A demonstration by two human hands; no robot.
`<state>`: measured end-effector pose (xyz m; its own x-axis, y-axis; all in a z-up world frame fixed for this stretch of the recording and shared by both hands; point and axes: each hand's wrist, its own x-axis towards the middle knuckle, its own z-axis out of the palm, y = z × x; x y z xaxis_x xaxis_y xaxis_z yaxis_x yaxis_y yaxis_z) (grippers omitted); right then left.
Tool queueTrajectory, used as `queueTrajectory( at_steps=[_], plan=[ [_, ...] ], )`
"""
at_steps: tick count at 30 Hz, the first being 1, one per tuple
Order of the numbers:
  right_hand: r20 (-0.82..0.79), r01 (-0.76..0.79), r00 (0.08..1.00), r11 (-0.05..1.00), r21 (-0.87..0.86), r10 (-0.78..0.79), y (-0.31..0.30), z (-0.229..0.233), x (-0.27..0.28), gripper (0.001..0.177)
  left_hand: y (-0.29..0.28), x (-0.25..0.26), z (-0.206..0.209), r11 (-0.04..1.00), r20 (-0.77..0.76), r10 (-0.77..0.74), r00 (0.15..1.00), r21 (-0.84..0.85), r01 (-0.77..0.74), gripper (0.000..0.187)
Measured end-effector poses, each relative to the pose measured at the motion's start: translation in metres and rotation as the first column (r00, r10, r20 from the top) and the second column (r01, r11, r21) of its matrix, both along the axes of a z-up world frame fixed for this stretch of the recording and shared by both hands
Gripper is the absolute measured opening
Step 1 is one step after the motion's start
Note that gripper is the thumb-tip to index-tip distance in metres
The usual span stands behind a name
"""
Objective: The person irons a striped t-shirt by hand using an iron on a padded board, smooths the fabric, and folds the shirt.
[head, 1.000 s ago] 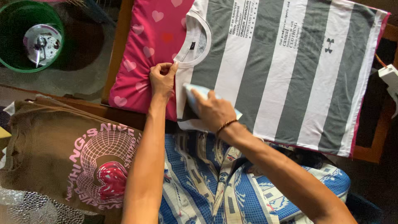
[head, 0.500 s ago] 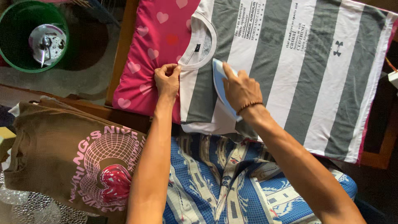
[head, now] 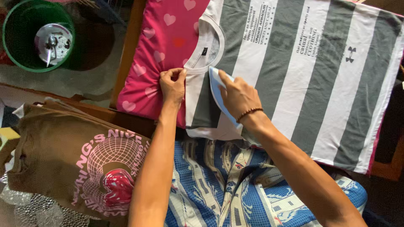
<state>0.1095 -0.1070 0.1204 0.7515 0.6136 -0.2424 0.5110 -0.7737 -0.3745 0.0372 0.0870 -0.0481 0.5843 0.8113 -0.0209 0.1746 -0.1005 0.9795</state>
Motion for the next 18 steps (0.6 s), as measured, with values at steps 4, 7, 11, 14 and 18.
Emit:
queueTrajectory(
  at_steps=[4, 7, 11, 14, 18],
  plan=[
    [0.1, 0.035, 0.994, 0.998, 0.059, -0.041, 0.021, 0.0, 0.018, 0.038, 0.003, 0.001, 0.003, 0.999, -0.076, -0.026, 0.997, 0.025, 0.028, 0.031],
    [-0.014, 0.062, 0.998, 0.997, 0.041, -0.062, 0.024, 0.0, 0.026, 0.037, 0.003, 0.001, 0.004, 0.996, -0.108, -0.035, 0.994, 0.076, 0.043, 0.036],
    [-0.093, -0.039, 0.995, 0.997, 0.073, 0.045, 0.004, -0.005, 0.004, 0.041, 0.007, 0.003, -0.004, 0.996, -0.154, -0.047, 0.987, 0.064, 0.058, 0.036],
    [-0.061, -0.086, 0.994, 0.996, 0.036, 0.088, 0.003, -0.007, -0.013, 0.043, 0.01, 0.008, -0.01, 0.996, -0.165, -0.08, 0.983, 0.011, 0.083, 0.035],
    [-0.027, -0.071, 0.997, 0.996, 0.048, 0.073, 0.025, -0.011, -0.016, 0.042, 0.008, 0.006, -0.009, 0.999, -0.15, -0.018, 0.989, 0.046, 0.025, 0.033]
  ],
)
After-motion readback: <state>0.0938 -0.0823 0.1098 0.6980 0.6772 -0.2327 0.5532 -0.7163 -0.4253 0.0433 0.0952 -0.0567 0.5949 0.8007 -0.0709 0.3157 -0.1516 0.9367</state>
